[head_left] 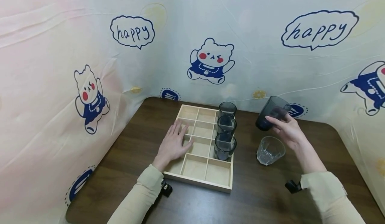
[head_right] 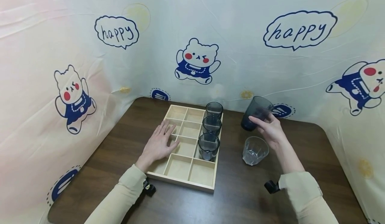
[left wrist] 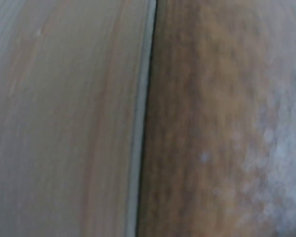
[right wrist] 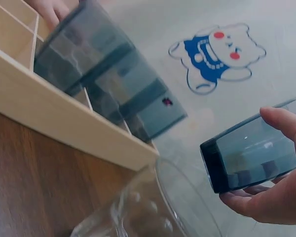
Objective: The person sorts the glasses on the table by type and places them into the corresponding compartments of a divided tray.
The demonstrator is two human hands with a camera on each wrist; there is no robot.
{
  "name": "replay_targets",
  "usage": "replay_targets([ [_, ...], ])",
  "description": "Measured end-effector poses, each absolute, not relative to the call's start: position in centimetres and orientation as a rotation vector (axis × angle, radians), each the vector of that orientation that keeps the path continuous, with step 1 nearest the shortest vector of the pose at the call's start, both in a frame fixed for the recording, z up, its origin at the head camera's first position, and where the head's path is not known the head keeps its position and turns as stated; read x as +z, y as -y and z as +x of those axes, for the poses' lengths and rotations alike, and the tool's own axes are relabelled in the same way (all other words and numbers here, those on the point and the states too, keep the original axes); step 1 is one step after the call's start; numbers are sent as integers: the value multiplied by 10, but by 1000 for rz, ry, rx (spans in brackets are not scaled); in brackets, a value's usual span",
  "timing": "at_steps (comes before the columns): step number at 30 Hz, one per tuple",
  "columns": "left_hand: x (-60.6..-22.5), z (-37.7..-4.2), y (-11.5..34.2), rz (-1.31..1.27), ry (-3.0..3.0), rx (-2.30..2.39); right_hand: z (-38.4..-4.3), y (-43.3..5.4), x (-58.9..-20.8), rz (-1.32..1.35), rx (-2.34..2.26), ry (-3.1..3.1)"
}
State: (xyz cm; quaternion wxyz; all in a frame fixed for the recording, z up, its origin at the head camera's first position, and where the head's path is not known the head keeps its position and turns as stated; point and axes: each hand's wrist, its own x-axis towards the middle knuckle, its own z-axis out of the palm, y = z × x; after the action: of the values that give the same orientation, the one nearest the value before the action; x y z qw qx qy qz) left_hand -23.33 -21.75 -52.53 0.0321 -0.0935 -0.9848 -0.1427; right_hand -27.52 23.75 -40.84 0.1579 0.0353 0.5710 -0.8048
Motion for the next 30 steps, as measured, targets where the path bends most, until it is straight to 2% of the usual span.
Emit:
replay_targets([
  [13, -526, -232, 217, -295, 3027, -435, -245, -221, -399, 3, -2243, -1712],
  [30, -525, -232, 218, -306, 3034, -436, -204, -205, -402, 10, -2122, -1856],
])
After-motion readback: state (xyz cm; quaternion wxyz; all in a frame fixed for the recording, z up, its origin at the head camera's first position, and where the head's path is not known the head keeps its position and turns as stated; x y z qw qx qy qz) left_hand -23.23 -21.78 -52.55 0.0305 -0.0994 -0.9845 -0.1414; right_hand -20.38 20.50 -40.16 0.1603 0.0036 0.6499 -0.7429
